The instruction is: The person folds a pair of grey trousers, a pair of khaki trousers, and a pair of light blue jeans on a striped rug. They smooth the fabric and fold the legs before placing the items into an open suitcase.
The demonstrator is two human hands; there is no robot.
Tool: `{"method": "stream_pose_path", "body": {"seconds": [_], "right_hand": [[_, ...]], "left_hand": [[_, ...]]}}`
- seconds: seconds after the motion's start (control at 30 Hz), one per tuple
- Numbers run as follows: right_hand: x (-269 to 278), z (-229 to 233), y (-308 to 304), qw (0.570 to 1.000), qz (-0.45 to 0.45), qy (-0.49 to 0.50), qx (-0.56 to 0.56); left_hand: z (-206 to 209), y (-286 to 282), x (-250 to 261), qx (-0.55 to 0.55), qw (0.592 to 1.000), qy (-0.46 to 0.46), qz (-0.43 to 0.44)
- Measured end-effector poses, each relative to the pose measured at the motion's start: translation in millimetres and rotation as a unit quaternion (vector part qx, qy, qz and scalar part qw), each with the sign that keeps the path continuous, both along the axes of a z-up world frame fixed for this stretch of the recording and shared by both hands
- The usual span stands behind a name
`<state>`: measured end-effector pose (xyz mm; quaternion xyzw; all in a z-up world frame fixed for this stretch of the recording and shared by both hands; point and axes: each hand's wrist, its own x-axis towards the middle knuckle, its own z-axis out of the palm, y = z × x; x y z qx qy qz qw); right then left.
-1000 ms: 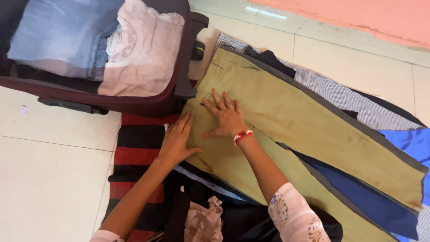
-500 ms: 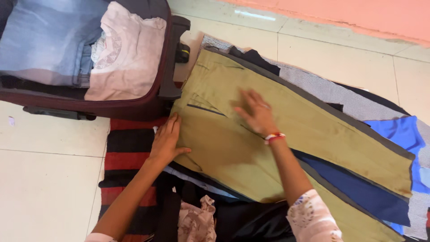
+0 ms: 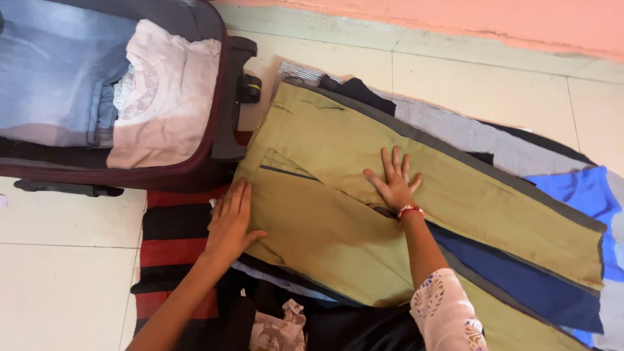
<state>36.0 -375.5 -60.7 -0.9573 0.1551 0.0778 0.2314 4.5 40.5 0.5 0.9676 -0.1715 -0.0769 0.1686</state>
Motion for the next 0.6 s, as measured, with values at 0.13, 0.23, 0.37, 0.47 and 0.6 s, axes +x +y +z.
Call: {"method": "stream_pose_path", "body": {"seconds": [0.13, 0.23, 0.37, 0.47, 0.6], "right_hand": [[-5, 4, -46, 0.994, -0.020, 0.010, 0.110], [-40, 2, -85, 0.988, -0.094, -0.092, 0.082], [-95, -2, -119, 0.982, -0.139, -0.093, -0.084], [-95, -17, -129, 0.981, -0.147, -0.074, -0.099], [-93, -39, -137, 0.982, -0.156, -0.071, -0.081]], "left_hand": [[-2, 4, -3, -0.024, 1.000, -0.007, -0.004], [-7, 6, -2, -0.029, 1.000, -0.009, -0.009], [-10, 6, -2, -0.019, 1.000, -0.008, -0.008], [-8, 5, -4, -0.002, 1.000, 0.004, -0.002], [-6, 4, 0, -0.014, 1.000, -0.023, -0.010]]}}
